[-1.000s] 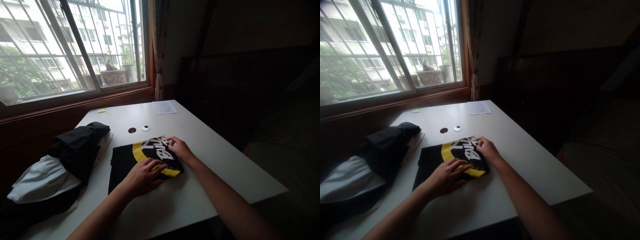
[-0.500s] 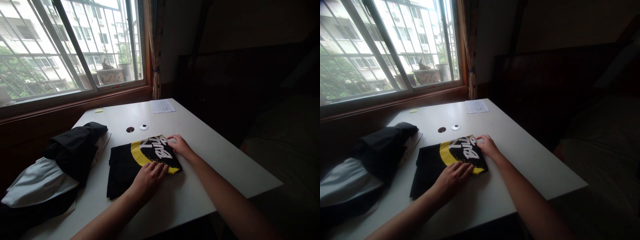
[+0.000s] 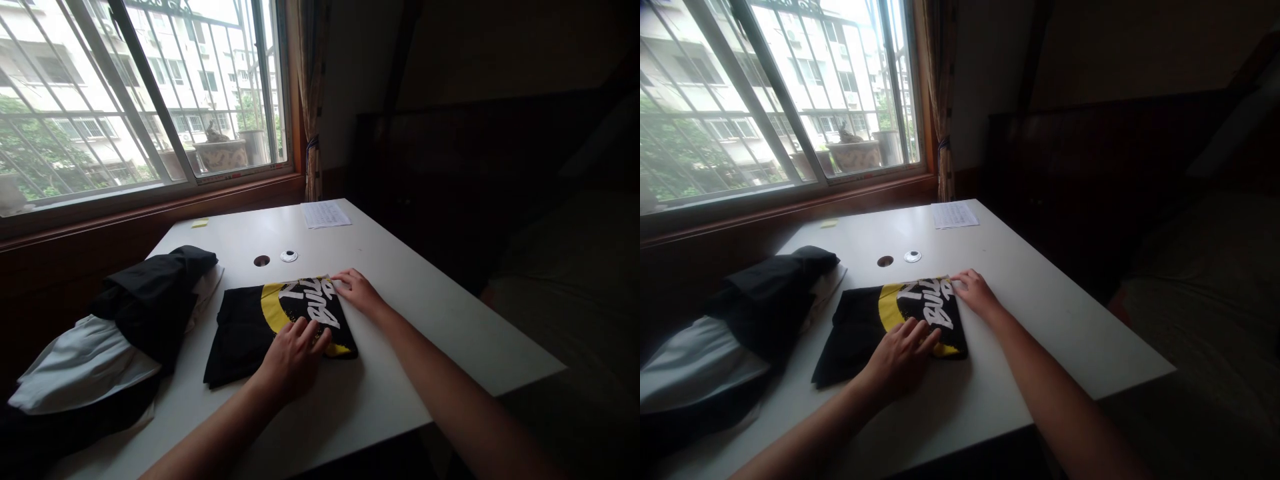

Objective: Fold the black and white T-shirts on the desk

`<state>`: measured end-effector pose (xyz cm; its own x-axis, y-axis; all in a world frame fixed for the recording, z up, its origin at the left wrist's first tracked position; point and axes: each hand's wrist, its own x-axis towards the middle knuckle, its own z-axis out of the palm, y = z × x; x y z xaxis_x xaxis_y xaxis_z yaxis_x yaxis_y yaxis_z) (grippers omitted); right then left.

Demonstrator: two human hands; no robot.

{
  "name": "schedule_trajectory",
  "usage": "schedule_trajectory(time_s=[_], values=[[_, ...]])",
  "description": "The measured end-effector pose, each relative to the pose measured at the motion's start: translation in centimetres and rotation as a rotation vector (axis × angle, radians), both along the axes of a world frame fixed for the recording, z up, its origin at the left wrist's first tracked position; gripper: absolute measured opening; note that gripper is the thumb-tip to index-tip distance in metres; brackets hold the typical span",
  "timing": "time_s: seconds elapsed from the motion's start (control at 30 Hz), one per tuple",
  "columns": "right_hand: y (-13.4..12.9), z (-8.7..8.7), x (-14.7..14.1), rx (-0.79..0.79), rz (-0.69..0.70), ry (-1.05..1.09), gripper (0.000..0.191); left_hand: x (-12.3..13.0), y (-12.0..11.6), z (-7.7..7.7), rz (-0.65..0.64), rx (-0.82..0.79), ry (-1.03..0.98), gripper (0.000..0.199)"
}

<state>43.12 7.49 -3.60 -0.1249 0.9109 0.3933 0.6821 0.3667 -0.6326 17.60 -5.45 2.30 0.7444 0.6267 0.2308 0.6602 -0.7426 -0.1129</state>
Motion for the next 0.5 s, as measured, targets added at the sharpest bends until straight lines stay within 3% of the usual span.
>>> schedule_trajectory(time_s=[0.1,0.27,0.5], values=[[0.2,-0.2,0.0,0.014,0.038,-0.012,0.036,0.2,0.1,-0.6,-0.043,0.057,-0.026,0.052],[0.3,-0.3,0.0,0.014,0.059,-0.012,0.040,0.2,0.5,-1.6,-0.063,0.073,-0.001,0.042],[0.4,-0.4,0.1,0.011,0.079,-0.044,0.044,-0.4,1.0,-0.9,-0.003,0.076,-0.147,0.021]])
